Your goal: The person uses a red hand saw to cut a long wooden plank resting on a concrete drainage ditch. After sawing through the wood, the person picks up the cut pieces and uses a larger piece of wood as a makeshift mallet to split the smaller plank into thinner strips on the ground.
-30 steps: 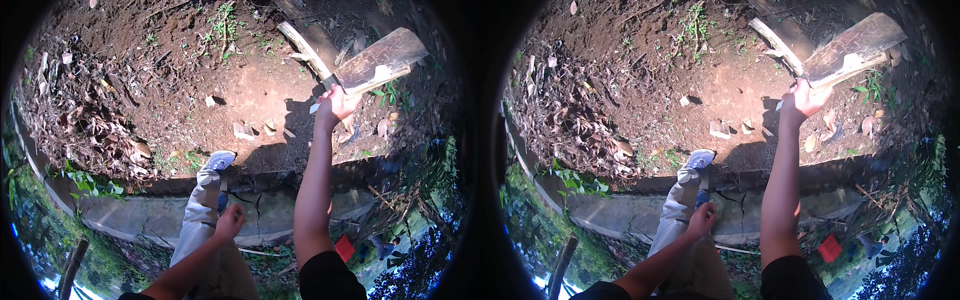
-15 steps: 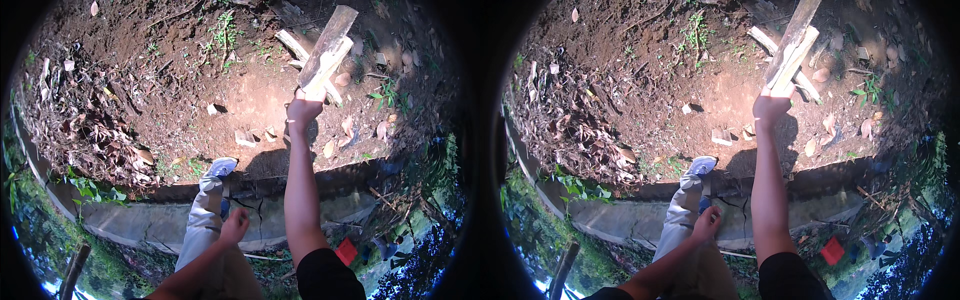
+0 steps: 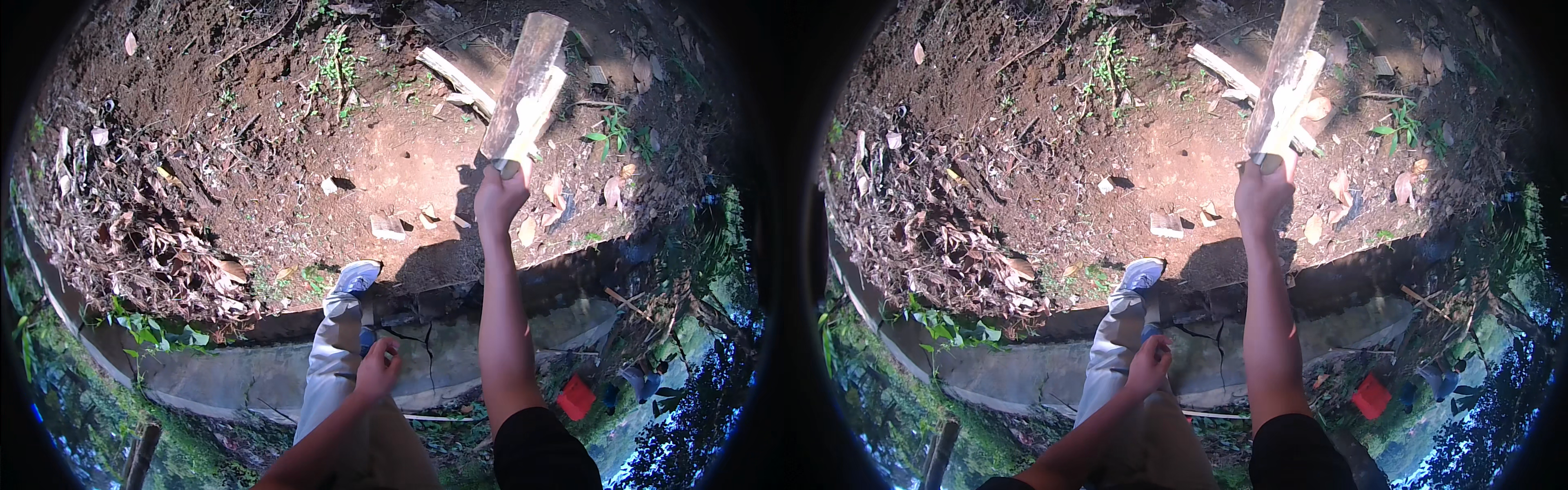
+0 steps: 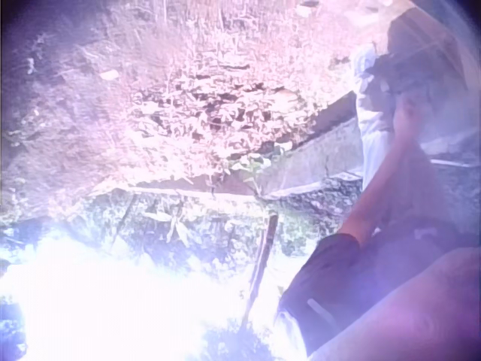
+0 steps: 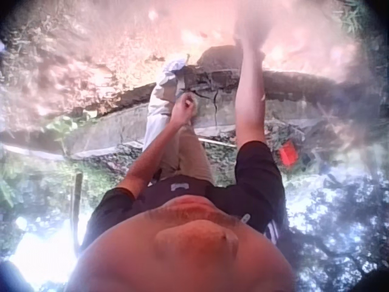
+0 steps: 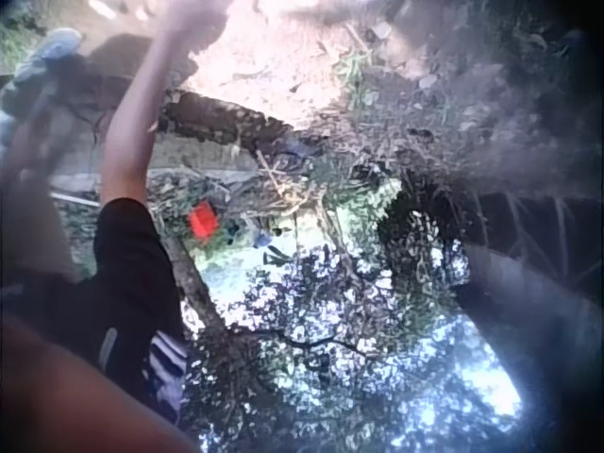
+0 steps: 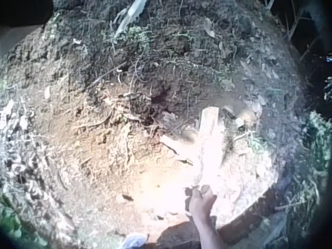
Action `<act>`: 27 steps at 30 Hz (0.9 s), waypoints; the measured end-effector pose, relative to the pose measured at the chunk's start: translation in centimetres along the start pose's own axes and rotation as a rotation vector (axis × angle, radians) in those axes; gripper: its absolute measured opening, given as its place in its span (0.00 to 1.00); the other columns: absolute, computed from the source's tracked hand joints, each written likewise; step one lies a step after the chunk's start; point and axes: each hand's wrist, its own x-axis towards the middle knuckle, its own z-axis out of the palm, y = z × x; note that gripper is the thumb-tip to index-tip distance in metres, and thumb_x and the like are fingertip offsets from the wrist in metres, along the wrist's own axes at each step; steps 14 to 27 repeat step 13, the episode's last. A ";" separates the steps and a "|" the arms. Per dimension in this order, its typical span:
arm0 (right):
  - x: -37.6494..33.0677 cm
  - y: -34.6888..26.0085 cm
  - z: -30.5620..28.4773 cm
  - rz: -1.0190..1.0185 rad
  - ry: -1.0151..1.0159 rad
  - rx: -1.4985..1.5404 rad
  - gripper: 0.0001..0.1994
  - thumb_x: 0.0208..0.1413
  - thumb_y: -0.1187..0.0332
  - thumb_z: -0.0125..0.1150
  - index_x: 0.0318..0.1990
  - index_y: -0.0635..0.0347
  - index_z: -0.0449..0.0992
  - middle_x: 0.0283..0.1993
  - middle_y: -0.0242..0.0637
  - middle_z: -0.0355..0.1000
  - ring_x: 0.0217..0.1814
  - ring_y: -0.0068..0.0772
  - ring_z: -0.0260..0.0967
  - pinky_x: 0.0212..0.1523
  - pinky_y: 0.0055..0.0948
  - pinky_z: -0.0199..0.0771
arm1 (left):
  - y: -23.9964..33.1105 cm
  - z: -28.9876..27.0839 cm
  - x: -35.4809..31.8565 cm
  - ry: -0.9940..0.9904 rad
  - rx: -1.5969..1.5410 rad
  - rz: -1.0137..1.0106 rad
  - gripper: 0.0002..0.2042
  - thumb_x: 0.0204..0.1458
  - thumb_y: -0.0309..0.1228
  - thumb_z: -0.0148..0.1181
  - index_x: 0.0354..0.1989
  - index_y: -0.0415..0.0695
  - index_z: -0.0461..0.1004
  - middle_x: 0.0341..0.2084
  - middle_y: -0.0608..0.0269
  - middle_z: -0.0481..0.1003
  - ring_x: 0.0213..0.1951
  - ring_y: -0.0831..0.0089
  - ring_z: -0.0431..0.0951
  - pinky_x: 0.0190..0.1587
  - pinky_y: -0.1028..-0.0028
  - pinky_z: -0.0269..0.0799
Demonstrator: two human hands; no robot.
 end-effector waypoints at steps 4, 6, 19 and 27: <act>0.3 4.0 -4.8 -0.003 0.201 0.232 0.19 0.53 0.78 0.58 0.51 0.76 0.63 0.32 0.48 0.73 0.31 0.45 0.73 0.35 0.39 0.74 | -0.8 0.7 -0.4 -0.028 0.033 -0.027 0.14 0.53 0.26 0.58 0.49 0.45 0.71 0.37 0.60 0.76 0.33 0.67 0.79 0.37 0.68 0.76; 0.2 9.0 -4.0 -0.223 0.318 0.106 0.22 0.55 0.79 0.57 0.56 0.75 0.60 0.40 0.53 0.74 0.39 0.49 0.75 0.42 0.43 0.75 | -0.9 0.9 -0.6 -0.066 0.053 -0.033 0.14 0.53 0.26 0.58 0.49 0.44 0.70 0.37 0.59 0.76 0.33 0.67 0.79 0.37 0.68 0.76; -1.6 13.0 -1.6 0.250 -0.047 -0.091 0.20 0.51 0.81 0.58 0.53 0.70 0.64 0.48 0.60 0.74 0.51 0.60 0.76 0.52 0.45 0.73 | -2.6 0.6 -1.2 -0.110 0.118 0.029 0.15 0.54 0.29 0.59 0.50 0.47 0.70 0.41 0.60 0.77 0.30 0.66 0.80 0.34 0.65 0.76; -1.6 13.0 -1.6 0.250 -0.047 -0.091 0.20 0.51 0.81 0.58 0.53 0.70 0.64 0.48 0.60 0.74 0.51 0.60 0.76 0.52 0.45 0.73 | -2.6 0.6 -1.2 -0.110 0.118 0.029 0.15 0.54 0.29 0.59 0.50 0.47 0.70 0.41 0.60 0.77 0.30 0.66 0.80 0.34 0.65 0.76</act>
